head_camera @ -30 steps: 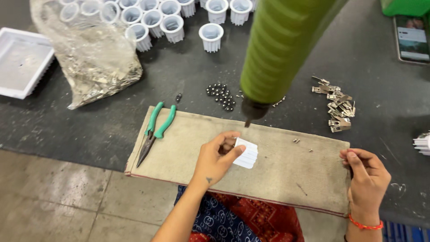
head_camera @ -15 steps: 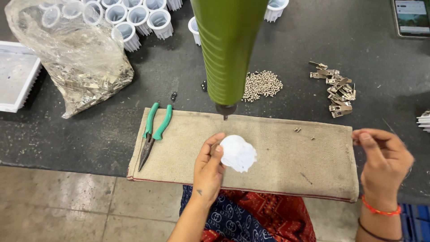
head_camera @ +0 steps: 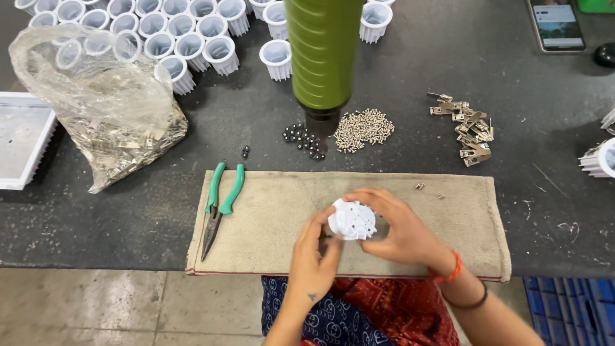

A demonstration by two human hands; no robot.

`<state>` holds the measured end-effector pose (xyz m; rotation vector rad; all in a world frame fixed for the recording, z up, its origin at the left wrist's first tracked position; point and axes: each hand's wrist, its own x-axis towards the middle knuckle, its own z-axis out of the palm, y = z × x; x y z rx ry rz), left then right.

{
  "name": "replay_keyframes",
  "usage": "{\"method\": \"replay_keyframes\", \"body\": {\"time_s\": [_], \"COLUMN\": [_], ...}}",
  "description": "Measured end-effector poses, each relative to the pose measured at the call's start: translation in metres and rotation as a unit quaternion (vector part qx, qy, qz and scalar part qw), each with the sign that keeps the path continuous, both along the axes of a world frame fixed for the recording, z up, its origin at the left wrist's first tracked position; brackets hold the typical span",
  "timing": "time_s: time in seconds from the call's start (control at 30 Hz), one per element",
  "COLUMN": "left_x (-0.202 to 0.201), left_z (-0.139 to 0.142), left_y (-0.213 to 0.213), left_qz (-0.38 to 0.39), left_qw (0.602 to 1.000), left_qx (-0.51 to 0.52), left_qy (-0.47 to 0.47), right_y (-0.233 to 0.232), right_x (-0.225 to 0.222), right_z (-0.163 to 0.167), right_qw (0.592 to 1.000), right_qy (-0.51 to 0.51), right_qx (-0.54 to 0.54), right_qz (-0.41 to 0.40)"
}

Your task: The person assembles small white plastic lamp holder components at a factory workbench. They pick tiny screws and metal clips, position them on the white plastic part, and drive the screws in using a green electric screwdriver, repeating the process on successive parts.

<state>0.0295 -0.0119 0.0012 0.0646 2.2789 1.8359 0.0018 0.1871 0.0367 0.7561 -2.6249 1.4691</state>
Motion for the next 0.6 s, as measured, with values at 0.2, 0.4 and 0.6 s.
{"method": "replay_keyframes", "body": {"time_s": [0.2,0.4,0.6], "left_x": [-0.018,-0.025,-0.037], "left_z": [0.004,-0.010,-0.009], "left_y": [-0.001,0.011,0.017], "left_qz": [-0.032,-0.005,-0.022], "left_qw": [0.952,0.957,0.958], "left_qx": [-0.119,-0.126,-0.136], "left_qy": [0.281,0.263,0.252], "right_y": [-0.001,0.033,-0.003], "right_x": [-0.025,-0.030,-0.041], "right_z": [0.006,0.091,0.174], "right_qw": [0.992,0.983,0.939], "right_qy": [0.000,0.157,0.113], "right_qx": [0.021,-0.096,-0.325], "right_qz": [0.125,-0.001,0.013]}}
